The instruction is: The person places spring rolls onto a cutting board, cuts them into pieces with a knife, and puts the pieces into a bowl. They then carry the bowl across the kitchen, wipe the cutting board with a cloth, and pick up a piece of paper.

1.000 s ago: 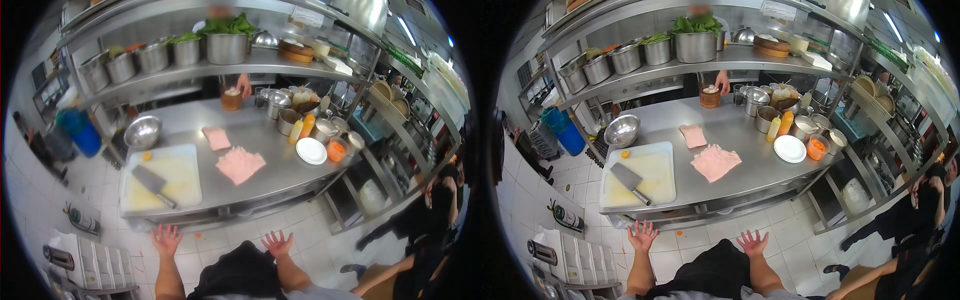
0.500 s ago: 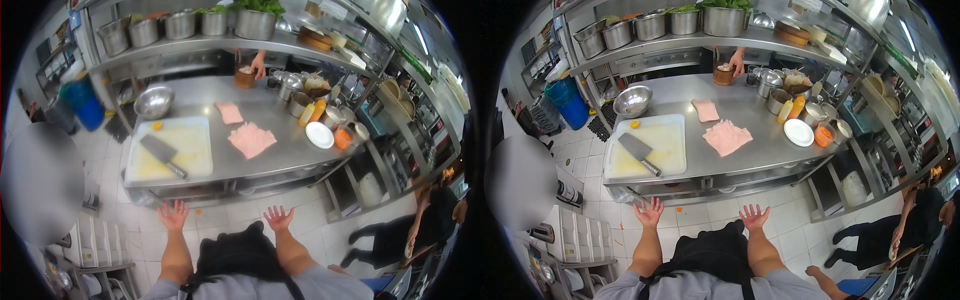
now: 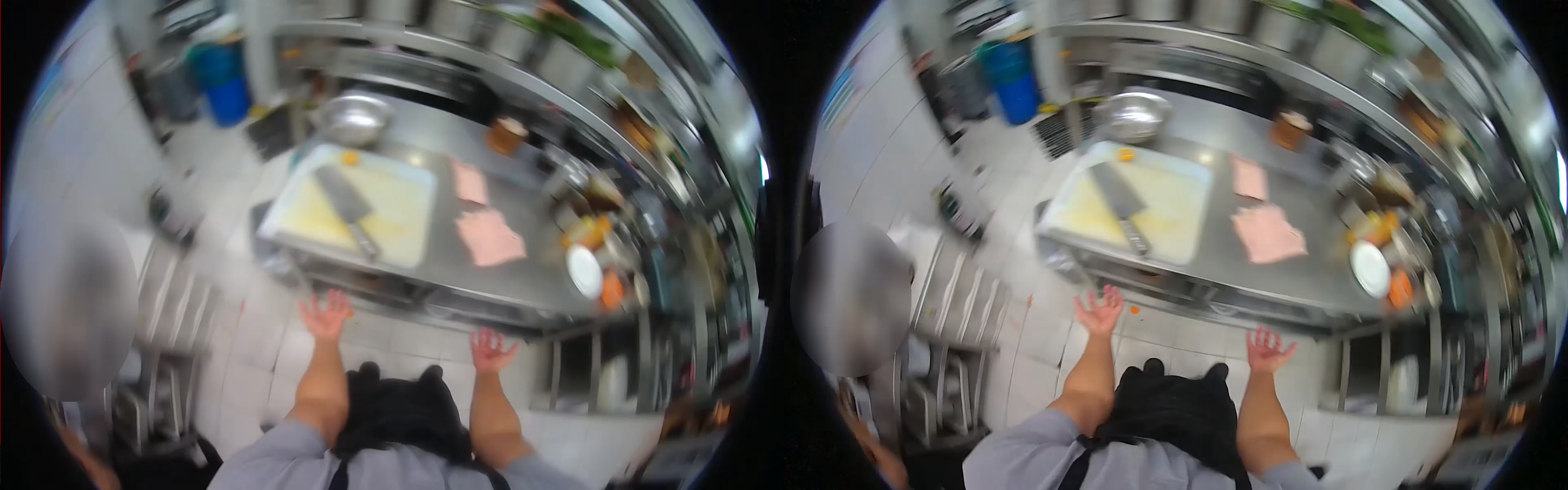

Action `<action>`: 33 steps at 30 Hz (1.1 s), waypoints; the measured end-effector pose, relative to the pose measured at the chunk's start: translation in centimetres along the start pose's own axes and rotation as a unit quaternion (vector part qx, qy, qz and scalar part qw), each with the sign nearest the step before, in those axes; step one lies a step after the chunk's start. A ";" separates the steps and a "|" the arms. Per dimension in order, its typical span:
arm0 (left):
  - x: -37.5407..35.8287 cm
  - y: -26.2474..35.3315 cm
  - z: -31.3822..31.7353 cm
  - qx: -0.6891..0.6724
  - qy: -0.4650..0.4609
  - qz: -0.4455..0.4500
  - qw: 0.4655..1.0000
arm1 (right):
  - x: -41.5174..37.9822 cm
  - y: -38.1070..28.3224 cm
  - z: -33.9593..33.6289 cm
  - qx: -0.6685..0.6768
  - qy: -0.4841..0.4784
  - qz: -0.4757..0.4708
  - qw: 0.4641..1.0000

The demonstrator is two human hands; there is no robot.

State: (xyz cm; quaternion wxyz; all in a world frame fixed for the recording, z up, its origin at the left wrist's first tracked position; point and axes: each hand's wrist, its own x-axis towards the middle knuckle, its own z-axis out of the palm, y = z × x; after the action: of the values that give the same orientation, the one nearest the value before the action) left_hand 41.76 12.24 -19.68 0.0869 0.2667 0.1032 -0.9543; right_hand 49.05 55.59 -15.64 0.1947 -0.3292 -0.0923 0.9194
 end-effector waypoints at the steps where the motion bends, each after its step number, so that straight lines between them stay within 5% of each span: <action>1: 0.2 0.4 0.0 -0.009 -0.009 0.005 1.000 | 0.0 0.5 1.2 0.020 0.017 0.017 1.000; 6: -0.7 3.4 1.9 0.041 -0.035 0.023 0.998 | 2.4 2.0 -0.1 0.001 0.047 0.064 0.997; 8: -2.3 4.4 1.0 0.079 -0.061 0.009 0.995 | 1.7 2.5 -1.5 -0.082 0.157 0.091 0.980; 10: -4.8 4.3 1.2 0.159 -0.006 -0.056 0.986 | 1.1 3.3 -3.4 -0.130 0.142 0.140 0.971; 16: -11.0 5.8 -1.9 0.145 0.056 0.002 0.988 | -1.1 8.4 -5.7 -0.197 0.098 0.321 0.921; 23: -18.2 2.1 -1.9 0.139 0.008 0.015 0.990 | -1.7 16.2 4.7 -0.249 -0.094 0.529 0.806; 28: -25.8 0.8 -3.2 0.080 -0.053 0.126 0.987 | -2.9 16.8 10.3 -0.245 -0.146 0.565 0.774; 33: -33.7 0.0 -5.0 -0.002 -0.065 0.285 0.956 | -3.7 11.7 7.6 -0.227 -0.145 0.602 0.751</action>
State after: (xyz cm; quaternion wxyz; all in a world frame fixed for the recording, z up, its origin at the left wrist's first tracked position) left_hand 72.59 17.19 -6.06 0.3627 0.2225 0.0190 -0.9048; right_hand 43.38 43.11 -11.20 -0.4954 -0.2137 -0.1084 0.8349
